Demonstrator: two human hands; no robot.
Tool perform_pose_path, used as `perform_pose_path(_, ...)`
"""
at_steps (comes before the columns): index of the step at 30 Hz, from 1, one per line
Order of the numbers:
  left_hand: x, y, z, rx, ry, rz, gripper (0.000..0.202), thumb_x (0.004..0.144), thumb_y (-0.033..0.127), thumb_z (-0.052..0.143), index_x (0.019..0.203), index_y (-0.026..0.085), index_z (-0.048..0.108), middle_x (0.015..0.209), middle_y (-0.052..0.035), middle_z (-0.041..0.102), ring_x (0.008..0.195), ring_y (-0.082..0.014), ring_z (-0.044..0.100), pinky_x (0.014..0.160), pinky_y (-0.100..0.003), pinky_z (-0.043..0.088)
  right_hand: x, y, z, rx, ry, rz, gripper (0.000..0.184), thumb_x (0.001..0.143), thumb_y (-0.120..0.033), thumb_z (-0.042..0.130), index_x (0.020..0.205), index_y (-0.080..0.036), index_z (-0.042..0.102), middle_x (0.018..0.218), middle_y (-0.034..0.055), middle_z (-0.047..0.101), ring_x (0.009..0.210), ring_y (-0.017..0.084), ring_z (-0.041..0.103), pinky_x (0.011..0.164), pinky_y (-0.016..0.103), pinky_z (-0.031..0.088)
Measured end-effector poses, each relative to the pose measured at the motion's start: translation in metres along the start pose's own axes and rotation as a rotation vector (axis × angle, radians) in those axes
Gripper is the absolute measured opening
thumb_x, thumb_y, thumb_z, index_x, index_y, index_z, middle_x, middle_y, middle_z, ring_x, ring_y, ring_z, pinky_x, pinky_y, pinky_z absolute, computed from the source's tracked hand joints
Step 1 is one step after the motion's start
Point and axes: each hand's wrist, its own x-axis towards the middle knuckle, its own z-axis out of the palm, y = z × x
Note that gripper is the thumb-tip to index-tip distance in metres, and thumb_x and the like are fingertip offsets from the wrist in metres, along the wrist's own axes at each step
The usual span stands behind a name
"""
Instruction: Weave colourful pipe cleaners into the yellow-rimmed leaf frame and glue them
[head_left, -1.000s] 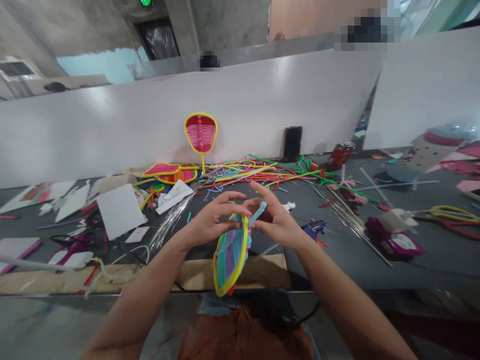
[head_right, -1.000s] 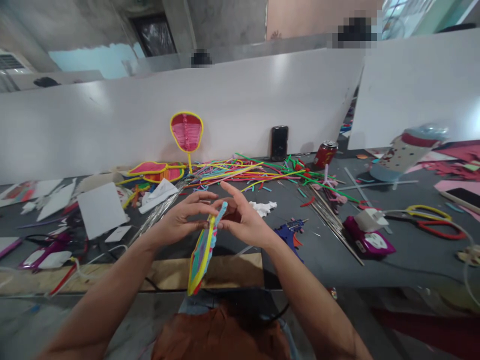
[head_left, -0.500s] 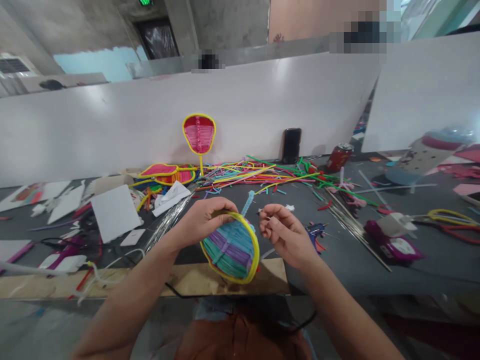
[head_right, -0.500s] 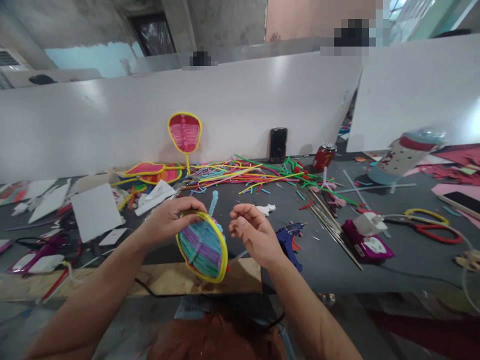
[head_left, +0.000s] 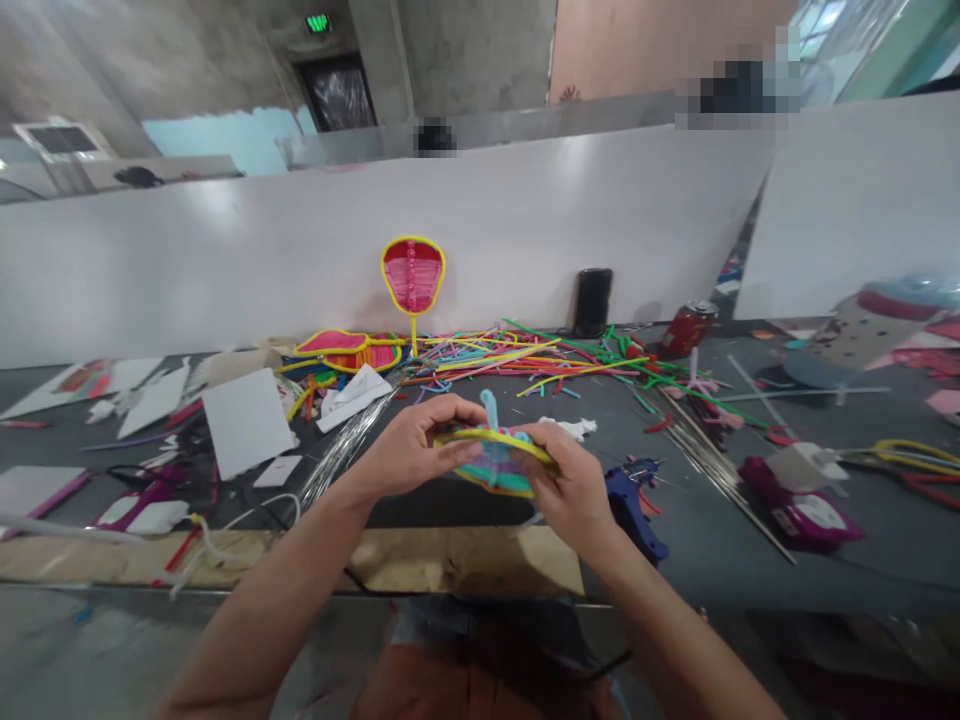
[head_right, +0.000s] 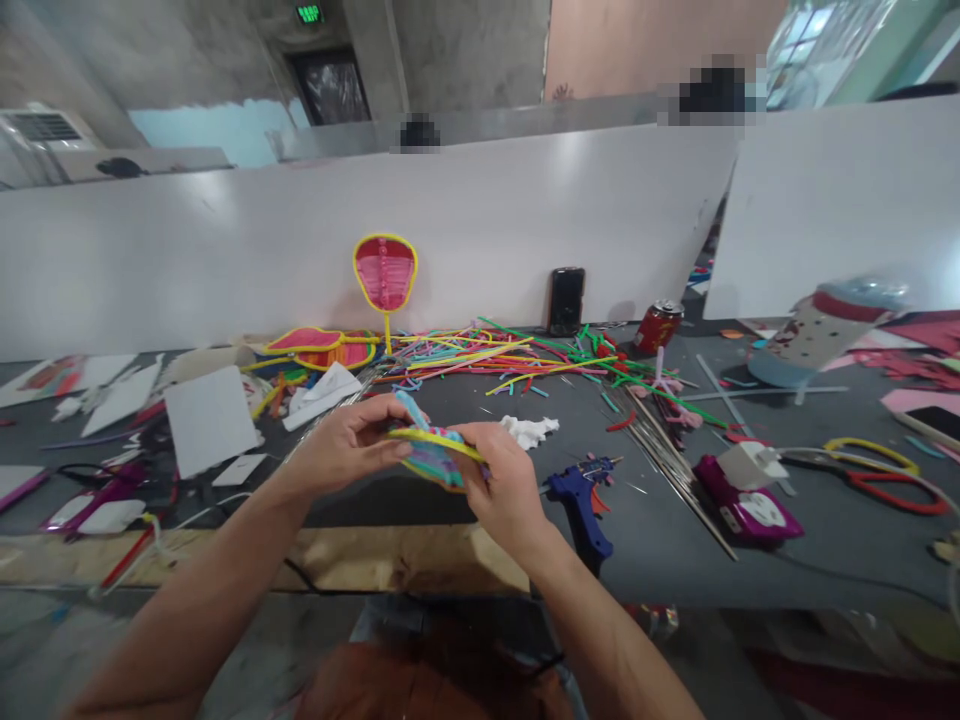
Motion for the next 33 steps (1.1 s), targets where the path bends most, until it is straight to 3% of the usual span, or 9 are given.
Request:
perform_pose_path(6, -0.010, -0.003, -0.002, -0.054, -0.035, -0.016, 0.030, 0.084, 0.041, 0.060, 0.095, 0.014, 0.066, 0.096, -0.0077, 0.065, 0.088, -0.0182, 0.059, 0.078, -0.028, 0.046, 0.002, 0.002, 0.002, -0.088, 0.029, -0.188, 0.019, 0.089, -0.010, 0.050, 0.099, -0.023, 0.061, 0.088, 0.0048, 0.069, 0.082, 0.018, 0.063, 0.073, 0.031, 0.050)
perform_pose_path(12, -0.017, -0.009, -0.001, -0.083, -0.042, -0.040, 0.024, 0.081, 0.038, 0.065, 0.089, 0.015, 0.066, 0.096, -0.0072, 0.066, 0.093, -0.0196, 0.061, 0.084, -0.030, 0.045, -0.002, -0.001, 0.006, -0.077, -0.016, -0.182, 0.022, 0.088, -0.010, 0.050, 0.101, -0.025, 0.062, 0.090, 0.0051, 0.070, 0.082, 0.020, 0.062, 0.074, 0.034, 0.050)
perform_pose_path(21, -0.021, -0.005, 0.001, -0.088, -0.025, -0.123, 0.026, 0.077, 0.038, 0.067, 0.086, 0.014, 0.063, 0.092, -0.0069, 0.066, 0.089, -0.0190, 0.061, 0.078, -0.029, 0.047, -0.001, -0.003, 0.009, -0.073, -0.057, -0.192, 0.022, 0.089, -0.010, 0.049, 0.100, -0.024, 0.061, 0.089, 0.0052, 0.069, 0.081, 0.019, 0.061, 0.073, 0.033, 0.050)
perform_pose_path(33, -0.024, -0.008, 0.001, -0.058, -0.018, -0.126, 0.028, 0.076, 0.040, 0.067, 0.085, 0.015, 0.062, 0.090, -0.0067, 0.066, 0.089, -0.0199, 0.060, 0.076, -0.028, 0.047, 0.000, -0.003, 0.011, -0.081, -0.074, -0.187, 0.023, 0.090, -0.010, 0.047, 0.100, -0.025, 0.062, 0.090, 0.0056, 0.069, 0.082, 0.019, 0.061, 0.073, 0.034, 0.051)
